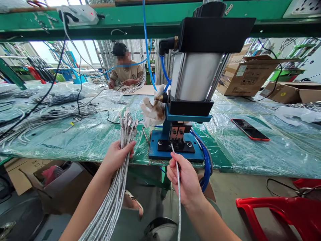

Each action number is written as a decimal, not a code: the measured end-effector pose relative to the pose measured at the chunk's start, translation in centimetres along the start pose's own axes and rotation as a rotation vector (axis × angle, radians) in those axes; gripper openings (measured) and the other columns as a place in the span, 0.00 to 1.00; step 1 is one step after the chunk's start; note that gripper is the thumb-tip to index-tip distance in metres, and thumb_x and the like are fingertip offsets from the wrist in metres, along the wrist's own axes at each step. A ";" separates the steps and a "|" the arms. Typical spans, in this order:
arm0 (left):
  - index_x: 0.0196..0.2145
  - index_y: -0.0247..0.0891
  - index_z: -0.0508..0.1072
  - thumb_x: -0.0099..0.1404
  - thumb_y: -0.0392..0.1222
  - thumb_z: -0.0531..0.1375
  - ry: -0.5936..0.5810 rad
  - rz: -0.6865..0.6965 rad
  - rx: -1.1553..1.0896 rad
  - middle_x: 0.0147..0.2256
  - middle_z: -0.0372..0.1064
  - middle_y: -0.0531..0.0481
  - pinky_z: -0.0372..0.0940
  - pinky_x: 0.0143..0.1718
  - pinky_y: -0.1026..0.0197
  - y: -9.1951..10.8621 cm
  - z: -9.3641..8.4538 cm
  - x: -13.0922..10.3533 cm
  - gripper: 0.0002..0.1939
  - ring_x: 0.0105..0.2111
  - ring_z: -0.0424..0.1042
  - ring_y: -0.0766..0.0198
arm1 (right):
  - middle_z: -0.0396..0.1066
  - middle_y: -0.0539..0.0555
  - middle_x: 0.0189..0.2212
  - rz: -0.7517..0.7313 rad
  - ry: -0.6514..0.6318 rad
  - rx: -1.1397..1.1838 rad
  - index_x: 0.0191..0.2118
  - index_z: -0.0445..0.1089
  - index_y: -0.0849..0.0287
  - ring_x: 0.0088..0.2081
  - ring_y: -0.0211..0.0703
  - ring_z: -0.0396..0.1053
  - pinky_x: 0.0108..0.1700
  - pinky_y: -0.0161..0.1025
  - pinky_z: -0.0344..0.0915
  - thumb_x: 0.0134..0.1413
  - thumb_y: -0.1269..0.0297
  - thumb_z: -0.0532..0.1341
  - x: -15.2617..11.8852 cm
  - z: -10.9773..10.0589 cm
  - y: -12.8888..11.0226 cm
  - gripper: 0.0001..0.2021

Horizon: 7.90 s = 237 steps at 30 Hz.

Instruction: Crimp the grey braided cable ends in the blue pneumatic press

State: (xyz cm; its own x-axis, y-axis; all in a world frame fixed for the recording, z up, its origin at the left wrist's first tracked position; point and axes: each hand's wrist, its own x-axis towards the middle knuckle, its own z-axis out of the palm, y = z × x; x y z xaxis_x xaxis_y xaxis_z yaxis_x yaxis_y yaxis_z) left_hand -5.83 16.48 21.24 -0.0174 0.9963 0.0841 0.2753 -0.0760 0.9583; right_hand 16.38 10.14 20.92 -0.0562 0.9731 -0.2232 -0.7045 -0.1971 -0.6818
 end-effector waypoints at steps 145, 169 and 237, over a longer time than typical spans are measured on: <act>0.28 0.36 0.73 0.56 0.56 0.66 0.015 -0.059 -0.060 0.22 0.69 0.52 0.61 0.23 0.63 0.6 0.0 -0.1 0.18 0.20 0.68 0.63 | 0.66 0.46 0.17 0.257 -0.070 0.245 0.28 0.71 0.66 0.10 0.23 0.52 0.11 0.24 0.50 0.57 0.61 0.63 1.6 -0.1 -2.1 0.12; 0.28 0.36 0.73 0.56 0.56 0.65 0.008 -0.049 -0.042 0.22 0.69 0.50 0.61 0.24 0.61 0.6 -0.1 -0.1 0.18 0.21 0.68 0.60 | 0.66 0.47 0.19 0.299 -0.147 0.333 0.34 0.73 0.71 0.13 0.23 0.54 0.13 0.24 0.54 0.56 0.71 0.63 1.4 -0.9 -2.4 0.06; 0.29 0.36 0.71 0.59 0.49 0.64 -0.007 -0.021 -0.041 0.23 0.69 0.51 0.60 0.26 0.62 0.1 -0.2 -0.1 0.13 0.22 0.69 0.62 | 0.57 0.43 0.16 0.301 -0.192 0.346 0.34 0.70 0.69 0.14 0.25 0.49 0.14 0.26 0.48 0.65 0.67 0.55 1.4 -1.0 -2.1 0.12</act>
State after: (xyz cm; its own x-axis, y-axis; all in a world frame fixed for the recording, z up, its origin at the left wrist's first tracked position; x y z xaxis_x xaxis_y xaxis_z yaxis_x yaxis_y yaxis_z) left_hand -6.02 16.39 21.35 -0.0156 0.9980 0.0618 0.2349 -0.0564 0.9704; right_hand 18.50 11.78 21.31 -0.3994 0.8899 -0.2202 -0.8288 -0.4532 -0.3281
